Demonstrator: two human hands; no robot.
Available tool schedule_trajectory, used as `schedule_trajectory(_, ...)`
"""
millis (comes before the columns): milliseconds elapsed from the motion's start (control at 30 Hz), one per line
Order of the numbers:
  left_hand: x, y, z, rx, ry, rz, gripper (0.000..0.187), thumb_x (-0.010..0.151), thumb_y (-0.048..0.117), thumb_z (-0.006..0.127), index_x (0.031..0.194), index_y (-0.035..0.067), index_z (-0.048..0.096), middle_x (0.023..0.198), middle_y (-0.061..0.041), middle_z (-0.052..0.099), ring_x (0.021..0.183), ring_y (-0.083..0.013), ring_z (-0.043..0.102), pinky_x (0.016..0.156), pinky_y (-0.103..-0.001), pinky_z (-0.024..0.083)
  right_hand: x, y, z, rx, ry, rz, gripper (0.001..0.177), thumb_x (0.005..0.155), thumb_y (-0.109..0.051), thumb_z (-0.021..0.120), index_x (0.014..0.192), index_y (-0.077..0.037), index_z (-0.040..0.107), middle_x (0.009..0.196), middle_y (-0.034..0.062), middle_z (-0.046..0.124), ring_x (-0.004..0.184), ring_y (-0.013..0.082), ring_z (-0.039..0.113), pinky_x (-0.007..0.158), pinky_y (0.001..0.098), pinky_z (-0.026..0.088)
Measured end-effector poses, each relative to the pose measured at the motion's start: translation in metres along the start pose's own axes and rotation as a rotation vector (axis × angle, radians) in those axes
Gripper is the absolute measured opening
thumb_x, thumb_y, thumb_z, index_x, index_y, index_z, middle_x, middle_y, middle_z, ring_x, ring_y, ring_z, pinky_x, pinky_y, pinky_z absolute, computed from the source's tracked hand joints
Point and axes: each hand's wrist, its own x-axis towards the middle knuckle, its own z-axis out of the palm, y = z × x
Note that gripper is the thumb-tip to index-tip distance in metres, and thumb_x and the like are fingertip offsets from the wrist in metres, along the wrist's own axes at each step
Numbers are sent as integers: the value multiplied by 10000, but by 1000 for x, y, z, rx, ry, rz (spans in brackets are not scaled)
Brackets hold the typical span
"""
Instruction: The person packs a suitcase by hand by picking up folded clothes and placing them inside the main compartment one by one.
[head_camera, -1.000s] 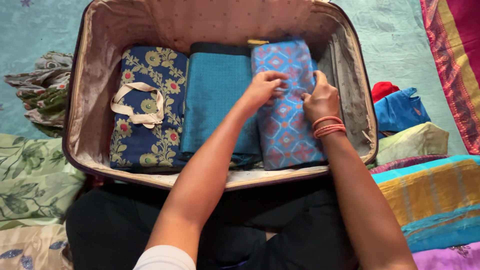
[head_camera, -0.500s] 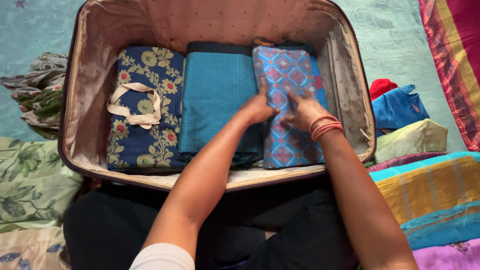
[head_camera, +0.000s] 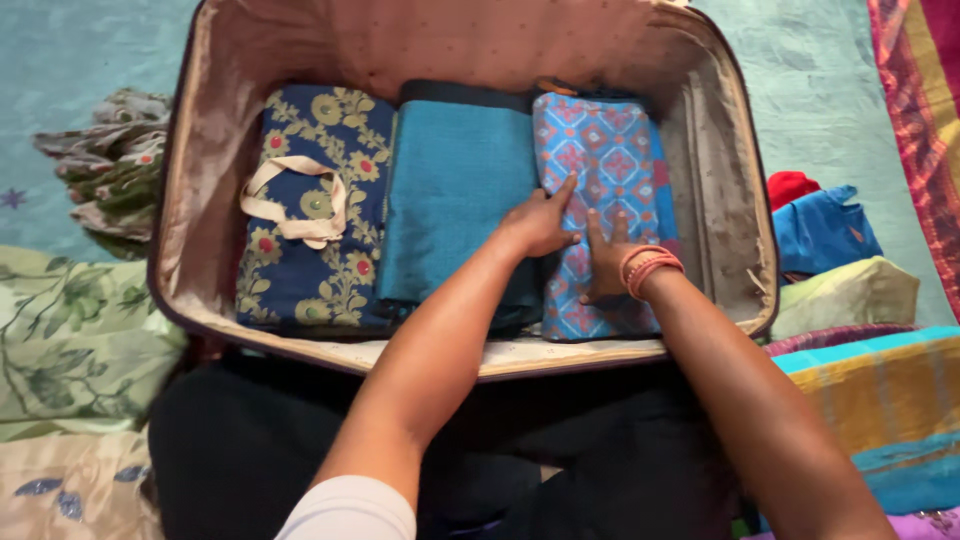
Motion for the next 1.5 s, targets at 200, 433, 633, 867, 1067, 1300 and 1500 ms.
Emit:
schedule_trajectory(200,-1,4,4,18,13,-10,1054,827,464,784,1636,260,140,1412,-337,494,1230,-501,577,1012,-521,502,9,1,10,-48,72,-11,1518,682,-612,897,1604,-123,-206,1611,424,-38,1530,560,89,1204,680,183)
schedule_trajectory(433,-6,10,5,25,-1,-36,1004,866,445,746,1638,249,134,1434,-342,464,1243,-503,563,1008,-544,489,-1,3,0,83,61,-2,1492,674,-520,930,1629,-172,-162,1631,404,-23,1450,571,310,1193,562,334)
schedule_trajectory(633,-3,8,6,50,-24,-23,1004,884,414,732,1637,139,128,1425,-374,473,1253,-516,552,1034,-536,480,-40,7,-18,162,152,-79,1018,774,-422,810,1646,-222,325,1442,213,639,1299,397,631,1077,489,518)
schedule_trajectory(867,1,-3,10,91,-9,65,974,915,359,686,1626,8,121,1289,-393,581,1183,-527,598,1011,-551,488,-176,-1,10,494,910,-187,491,836,-347,749,1289,-179,666,1155,146,729,1004,377,703,789,477,563)
schedule_trajectory(1067,12,-28,15,212,-126,129,989,913,391,695,1601,-10,109,1317,-416,538,1188,-541,571,1021,-547,471,-189,-29,8,624,1212,39,195,917,-294,688,1005,-164,804,865,98,766,789,312,731,681,442,559)
schedule_trajectory(1300,32,-79,25,405,-220,410,987,895,476,639,1564,-78,171,1100,-364,666,994,-498,682,885,-564,529,-184,-32,14,665,1373,9,171,918,-269,670,910,-135,776,802,101,738,767,306,708,706,456,544)
schedule_trajectory(1500,10,-41,-6,678,-330,437,468,956,360,546,1273,20,489,1048,-282,719,954,-421,718,889,-533,555,-183,-30,12,657,1394,57,213,884,-247,671,718,-121,714,697,106,699,753,296,703,1013,532,492)
